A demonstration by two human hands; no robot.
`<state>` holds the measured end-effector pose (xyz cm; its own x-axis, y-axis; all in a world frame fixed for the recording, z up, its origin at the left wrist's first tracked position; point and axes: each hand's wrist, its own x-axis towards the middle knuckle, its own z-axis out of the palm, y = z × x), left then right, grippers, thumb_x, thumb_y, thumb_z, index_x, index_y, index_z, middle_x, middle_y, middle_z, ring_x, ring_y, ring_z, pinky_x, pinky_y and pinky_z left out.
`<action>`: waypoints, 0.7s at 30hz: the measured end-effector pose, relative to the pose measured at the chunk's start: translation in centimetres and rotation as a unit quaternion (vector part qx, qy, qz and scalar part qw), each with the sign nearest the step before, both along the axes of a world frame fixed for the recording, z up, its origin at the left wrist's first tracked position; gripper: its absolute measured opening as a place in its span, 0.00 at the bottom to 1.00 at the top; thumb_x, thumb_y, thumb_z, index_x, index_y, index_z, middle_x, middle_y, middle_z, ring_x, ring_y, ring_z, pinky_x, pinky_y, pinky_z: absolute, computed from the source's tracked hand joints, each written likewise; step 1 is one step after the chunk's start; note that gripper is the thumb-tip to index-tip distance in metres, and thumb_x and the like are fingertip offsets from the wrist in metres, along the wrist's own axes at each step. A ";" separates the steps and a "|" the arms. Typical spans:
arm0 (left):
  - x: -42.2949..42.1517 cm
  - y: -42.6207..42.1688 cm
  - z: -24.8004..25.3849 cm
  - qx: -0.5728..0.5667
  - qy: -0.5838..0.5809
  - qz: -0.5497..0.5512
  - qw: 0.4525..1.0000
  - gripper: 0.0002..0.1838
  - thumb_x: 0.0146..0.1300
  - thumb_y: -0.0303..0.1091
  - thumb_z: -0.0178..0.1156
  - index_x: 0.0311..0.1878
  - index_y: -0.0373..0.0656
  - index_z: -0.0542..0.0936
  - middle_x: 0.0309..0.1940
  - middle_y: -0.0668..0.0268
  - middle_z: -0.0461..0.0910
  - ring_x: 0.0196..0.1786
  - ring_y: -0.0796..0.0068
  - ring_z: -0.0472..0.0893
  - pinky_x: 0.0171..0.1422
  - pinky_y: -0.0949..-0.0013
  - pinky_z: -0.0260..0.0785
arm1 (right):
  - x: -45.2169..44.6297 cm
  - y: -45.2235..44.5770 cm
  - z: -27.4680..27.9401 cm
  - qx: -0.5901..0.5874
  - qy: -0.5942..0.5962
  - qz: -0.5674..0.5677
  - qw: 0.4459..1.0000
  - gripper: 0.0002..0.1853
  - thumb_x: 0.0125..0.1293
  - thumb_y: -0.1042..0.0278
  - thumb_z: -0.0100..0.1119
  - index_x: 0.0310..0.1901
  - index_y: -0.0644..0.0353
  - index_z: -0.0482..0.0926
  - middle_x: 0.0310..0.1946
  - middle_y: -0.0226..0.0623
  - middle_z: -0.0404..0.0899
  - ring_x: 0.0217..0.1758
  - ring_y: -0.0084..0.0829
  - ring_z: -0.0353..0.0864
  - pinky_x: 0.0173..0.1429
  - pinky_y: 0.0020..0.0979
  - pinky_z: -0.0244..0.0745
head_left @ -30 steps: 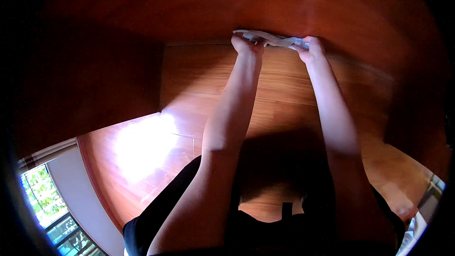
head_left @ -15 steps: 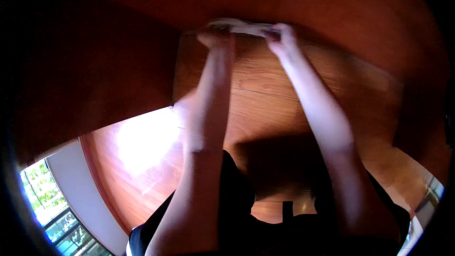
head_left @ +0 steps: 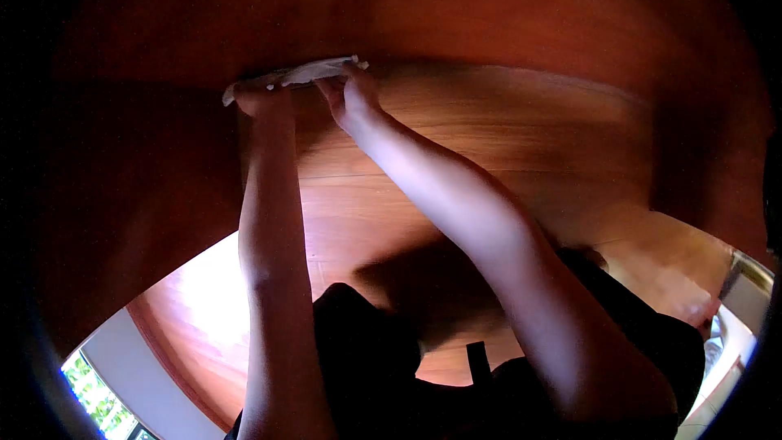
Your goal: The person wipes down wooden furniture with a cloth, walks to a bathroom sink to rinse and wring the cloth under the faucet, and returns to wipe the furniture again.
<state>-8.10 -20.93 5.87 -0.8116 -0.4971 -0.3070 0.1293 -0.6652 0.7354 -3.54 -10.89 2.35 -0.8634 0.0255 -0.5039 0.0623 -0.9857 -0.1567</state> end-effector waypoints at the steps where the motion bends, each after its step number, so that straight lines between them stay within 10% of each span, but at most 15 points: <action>1: 0.2 1.1 -0.4 -0.004 -0.006 -0.003 1.000 0.31 0.61 0.51 0.37 0.65 0.47 0.57 0.65 0.61 0.56 0.65 0.59 0.58 0.66 0.45 0.49 | 0.5 0.8 -0.2 0.002 -0.009 -0.007 1.000 0.10 0.66 0.72 0.36 0.45 0.64 0.66 0.42 0.46 0.70 0.49 0.40 0.72 0.59 0.43 0.69; 8: 2.1 8.2 -2.0 -0.007 -0.047 -0.099 0.994 0.29 0.61 0.45 0.35 0.66 0.48 0.55 0.67 0.65 0.52 0.69 0.61 0.50 0.70 0.52 0.41 | 3.9 11.1 -2.0 0.069 0.018 -0.008 0.997 0.10 0.62 0.69 0.49 0.42 0.65 0.69 0.41 0.44 0.72 0.47 0.38 0.73 0.59 0.41 0.69; 14: 6.8 17.7 -4.4 0.194 0.022 -0.213 0.957 0.17 0.59 0.39 0.40 0.48 0.45 0.70 0.53 0.63 0.68 0.55 0.67 0.66 0.60 0.55 0.58 | 10.5 21.6 1.0 0.198 0.010 -0.123 0.972 0.14 0.58 0.70 0.49 0.46 0.63 0.70 0.43 0.41 0.73 0.52 0.35 0.70 0.61 0.41 0.64; 17: 12.7 22.2 -0.4 0.271 -0.071 -0.207 0.937 0.16 0.58 0.37 0.40 0.47 0.44 0.70 0.49 0.63 0.70 0.55 0.68 0.66 0.62 0.54 0.54 | 14.2 27.5 0.7 0.129 0.189 -0.129 0.965 0.24 0.61 0.58 0.38 0.57 0.58 0.66 0.57 0.38 0.66 0.62 0.39 0.62 0.66 0.46 0.53; 21: 13.9 16.0 -4.1 0.099 -0.130 -0.176 0.971 0.14 0.60 0.38 0.45 0.47 0.46 0.68 0.47 0.65 0.69 0.52 0.72 0.65 0.57 0.59 0.54 | 14.0 23.5 -1.6 0.008 0.375 -0.107 0.921 0.25 0.63 0.57 0.35 0.60 0.58 0.63 0.61 0.39 0.62 0.65 0.39 0.58 0.68 0.45 0.48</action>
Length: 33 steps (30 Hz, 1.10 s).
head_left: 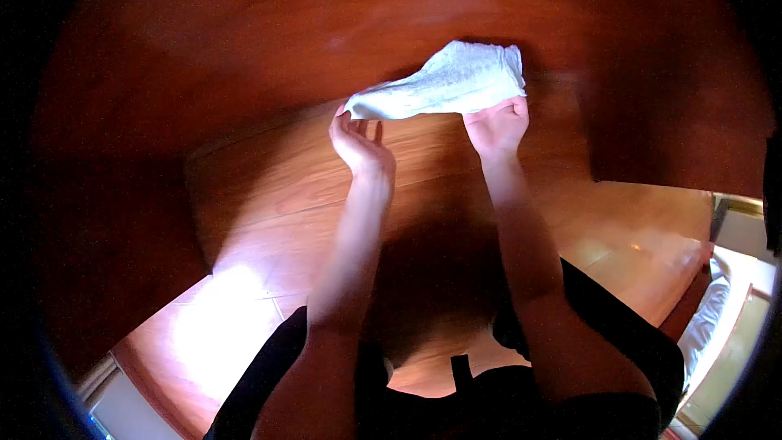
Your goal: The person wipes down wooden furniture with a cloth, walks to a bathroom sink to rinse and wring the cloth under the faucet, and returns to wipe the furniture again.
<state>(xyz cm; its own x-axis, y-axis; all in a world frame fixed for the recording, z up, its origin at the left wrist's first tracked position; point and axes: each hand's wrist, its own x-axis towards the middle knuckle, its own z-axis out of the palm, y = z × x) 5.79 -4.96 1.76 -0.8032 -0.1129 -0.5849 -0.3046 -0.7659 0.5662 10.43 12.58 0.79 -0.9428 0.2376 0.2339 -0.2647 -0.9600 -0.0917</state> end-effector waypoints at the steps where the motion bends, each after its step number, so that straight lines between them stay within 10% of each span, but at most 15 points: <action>1: 0.0 0.0 -0.3 -0.059 0.033 0.004 0.998 0.13 0.60 0.35 0.45 0.47 0.45 0.68 0.47 0.65 0.69 0.51 0.72 0.66 0.57 0.61 0.55 | 0.0 0.2 0.4 0.016 -0.011 -0.001 1.000 0.25 0.63 0.57 0.35 0.60 0.58 0.63 0.61 0.39 0.63 0.64 0.39 0.59 0.68 0.45 0.49; 4: -0.4 -0.8 -1.8 -0.180 0.180 0.011 0.967 0.14 0.59 0.21 0.46 0.49 0.41 0.67 0.48 0.62 0.69 0.51 0.72 0.68 0.58 0.71 0.58 | -0.4 0.3 2.0 0.066 -0.033 0.034 0.997 0.25 0.64 0.56 0.34 0.60 0.60 0.63 0.59 0.40 0.64 0.63 0.40 0.62 0.66 0.45 0.53; 8: -1.2 -0.5 0.1 -0.136 0.417 -0.259 0.861 0.18 0.63 0.31 0.50 0.55 0.38 0.66 0.57 0.58 0.66 0.61 0.68 0.63 0.66 0.66 0.52 | -1.9 0.5 6.3 0.148 -0.083 0.160 0.972 0.26 0.64 0.52 0.33 0.57 0.62 0.65 0.54 0.43 0.69 0.58 0.39 0.68 0.61 0.42 0.62; 12: -2.1 -2.3 2.6 0.034 0.380 -0.456 0.804 0.36 0.59 0.59 0.50 0.56 0.33 0.66 0.51 0.60 0.71 0.55 0.68 0.69 0.62 0.66 0.57 | -2.2 -0.5 10.5 0.204 -0.133 0.248 0.938 0.28 0.62 0.46 0.35 0.54 0.60 0.68 0.53 0.40 0.71 0.56 0.38 0.69 0.63 0.40 0.59; 18: -2.8 -4.1 1.3 -0.030 0.389 -0.578 0.716 0.21 0.61 0.51 0.53 0.42 0.40 0.77 0.28 0.74 0.75 0.34 0.85 0.72 0.39 0.79 0.64 | -0.4 -1.6 12.0 0.342 -0.370 0.147 0.851 0.29 0.64 0.45 0.35 0.57 0.61 0.63 0.53 0.40 0.69 0.57 0.35 0.67 0.63 0.39 0.57; 22: -3.1 -1.6 4.0 0.085 0.283 -0.598 0.745 0.11 0.62 0.39 0.55 0.39 0.41 0.77 0.25 0.78 0.73 0.24 0.92 0.67 0.28 0.85 0.59 | 0.5 1.2 14.0 0.405 -0.437 0.131 0.792 0.31 0.65 0.45 0.35 0.59 0.63 0.60 0.54 0.39 0.68 0.58 0.33 0.66 0.64 0.39 0.56; 27: -2.1 -4.0 4.2 0.187 0.246 -0.494 0.813 0.15 0.62 0.33 0.54 0.49 0.36 0.72 0.35 0.70 0.77 0.33 0.87 0.74 0.37 0.82 0.66 | 3.9 1.7 11.3 0.350 -0.534 0.214 0.739 0.42 0.60 0.37 0.42 0.64 0.66 0.48 0.62 0.55 0.53 0.63 0.44 0.59 0.66 0.45 0.55; 30: -1.0 -4.0 5.9 0.212 0.252 -0.485 0.810 0.19 0.61 0.33 0.54 0.54 0.36 0.68 0.39 0.69 0.75 0.37 0.85 0.73 0.40 0.81 0.66 | 6.9 1.7 8.4 0.469 -0.432 0.300 0.709 0.34 0.68 0.44 0.27 0.63 0.68 0.50 0.62 0.50 0.58 0.66 0.39 0.56 0.69 0.39 0.50; 33: -0.4 -3.5 2.7 0.220 0.270 -0.523 0.778 0.23 0.58 0.34 0.57 0.55 0.36 0.68 0.37 0.72 0.73 0.36 0.85 0.70 0.40 0.81 0.63 | 8.0 -1.3 5.7 0.591 -0.334 0.243 0.693 0.23 0.69 0.59 0.34 0.60 0.64 0.57 0.59 0.43 0.63 0.63 0.35 0.60 0.68 0.36 0.52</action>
